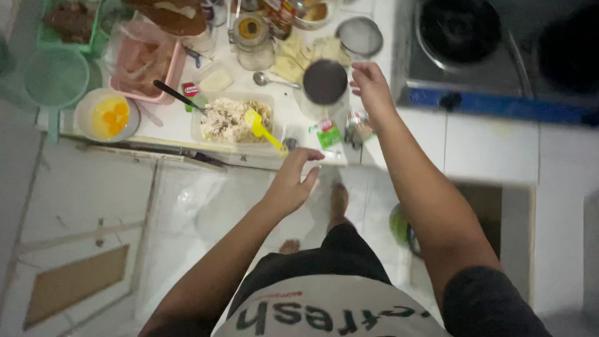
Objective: The person cracks eggs into a bowl, whisks them by hand, and then pours the mixture into a container with shredded ingredients. They use a yellow spatula to mix the eggs and shredded contents together.
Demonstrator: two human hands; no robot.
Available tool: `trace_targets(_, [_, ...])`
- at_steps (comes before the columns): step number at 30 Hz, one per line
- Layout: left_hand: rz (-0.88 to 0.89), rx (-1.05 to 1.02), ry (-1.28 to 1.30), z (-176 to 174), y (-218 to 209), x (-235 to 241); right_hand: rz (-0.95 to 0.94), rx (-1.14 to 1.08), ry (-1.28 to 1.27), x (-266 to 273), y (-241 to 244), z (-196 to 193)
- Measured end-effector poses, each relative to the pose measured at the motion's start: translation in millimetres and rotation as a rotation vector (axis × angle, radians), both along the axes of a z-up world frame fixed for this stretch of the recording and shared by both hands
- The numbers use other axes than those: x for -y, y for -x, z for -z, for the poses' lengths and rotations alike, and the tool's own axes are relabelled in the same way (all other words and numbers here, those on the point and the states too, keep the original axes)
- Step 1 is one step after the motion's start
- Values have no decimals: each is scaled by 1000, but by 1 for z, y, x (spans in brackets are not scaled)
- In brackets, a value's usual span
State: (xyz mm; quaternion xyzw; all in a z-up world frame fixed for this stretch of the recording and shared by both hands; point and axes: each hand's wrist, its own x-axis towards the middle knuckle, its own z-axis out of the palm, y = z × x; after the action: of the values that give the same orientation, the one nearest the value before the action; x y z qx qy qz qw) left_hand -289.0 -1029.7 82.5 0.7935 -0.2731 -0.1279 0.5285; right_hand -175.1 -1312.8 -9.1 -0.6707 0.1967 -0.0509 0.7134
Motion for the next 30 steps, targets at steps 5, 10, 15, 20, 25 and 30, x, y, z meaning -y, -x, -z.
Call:
trace_targets(5, [-192, -82, 37, -6, -51, 51, -461, -88, 572, 32, -162, 63])
trace_targets(10, [-357, -92, 98, -9, -93, 99, -867, 206, 1181, 27, -229, 103])
trace_targets(15, [-484, -63, 137, -10, -115, 131, -909, 257, 1413, 33, -223, 86])
trace_targets(20, [-559, 96, 202, -27, -133, 159, -409, 398, 1060, 75, -184, -12])
trace_targets(25, [-433, 222, 392, -33, -146, 204, -195, 666, 579, 117, -104, -116])
trace_targets(30, [-302, -290, 836, -25, -107, 292, -108, 588, 404, 86, 0, -159])
